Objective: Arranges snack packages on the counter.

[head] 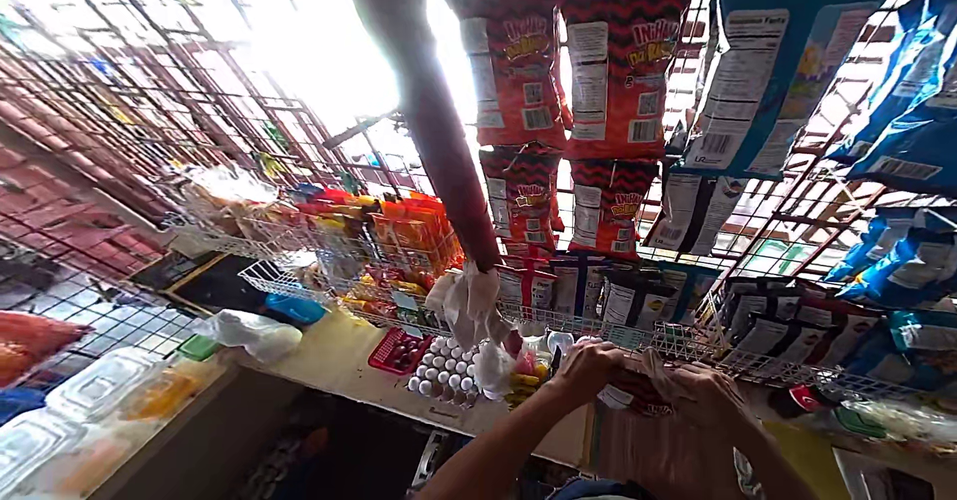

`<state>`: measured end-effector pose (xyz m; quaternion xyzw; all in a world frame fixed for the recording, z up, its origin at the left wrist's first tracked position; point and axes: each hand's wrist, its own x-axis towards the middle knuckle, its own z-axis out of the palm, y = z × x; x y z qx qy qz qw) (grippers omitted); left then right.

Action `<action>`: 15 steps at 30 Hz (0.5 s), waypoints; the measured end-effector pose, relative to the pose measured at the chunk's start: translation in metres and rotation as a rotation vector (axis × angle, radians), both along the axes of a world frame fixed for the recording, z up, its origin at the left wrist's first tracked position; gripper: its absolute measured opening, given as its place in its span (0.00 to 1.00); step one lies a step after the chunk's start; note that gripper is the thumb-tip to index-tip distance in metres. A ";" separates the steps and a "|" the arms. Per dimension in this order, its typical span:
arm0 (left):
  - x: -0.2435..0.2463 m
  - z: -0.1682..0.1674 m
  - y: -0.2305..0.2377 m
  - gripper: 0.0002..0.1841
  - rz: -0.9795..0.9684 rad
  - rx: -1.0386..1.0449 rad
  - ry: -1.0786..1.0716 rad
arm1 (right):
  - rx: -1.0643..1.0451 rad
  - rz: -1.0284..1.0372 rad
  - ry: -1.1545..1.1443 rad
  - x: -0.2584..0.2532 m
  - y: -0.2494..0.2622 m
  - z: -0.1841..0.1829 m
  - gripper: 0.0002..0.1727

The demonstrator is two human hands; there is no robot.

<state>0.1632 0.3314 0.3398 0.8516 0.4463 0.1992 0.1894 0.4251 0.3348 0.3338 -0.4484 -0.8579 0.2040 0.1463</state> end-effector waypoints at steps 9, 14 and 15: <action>-0.018 -0.030 0.003 0.10 0.069 -0.341 -0.627 | -0.144 -0.023 0.127 0.001 0.006 -0.006 0.18; -0.017 -0.040 0.005 0.10 0.252 -0.266 -0.717 | -0.236 -0.163 0.206 0.044 0.020 -0.032 0.18; -0.019 -0.040 0.005 0.09 0.275 -0.269 -0.738 | -0.264 -0.233 0.254 0.053 0.020 -0.036 0.16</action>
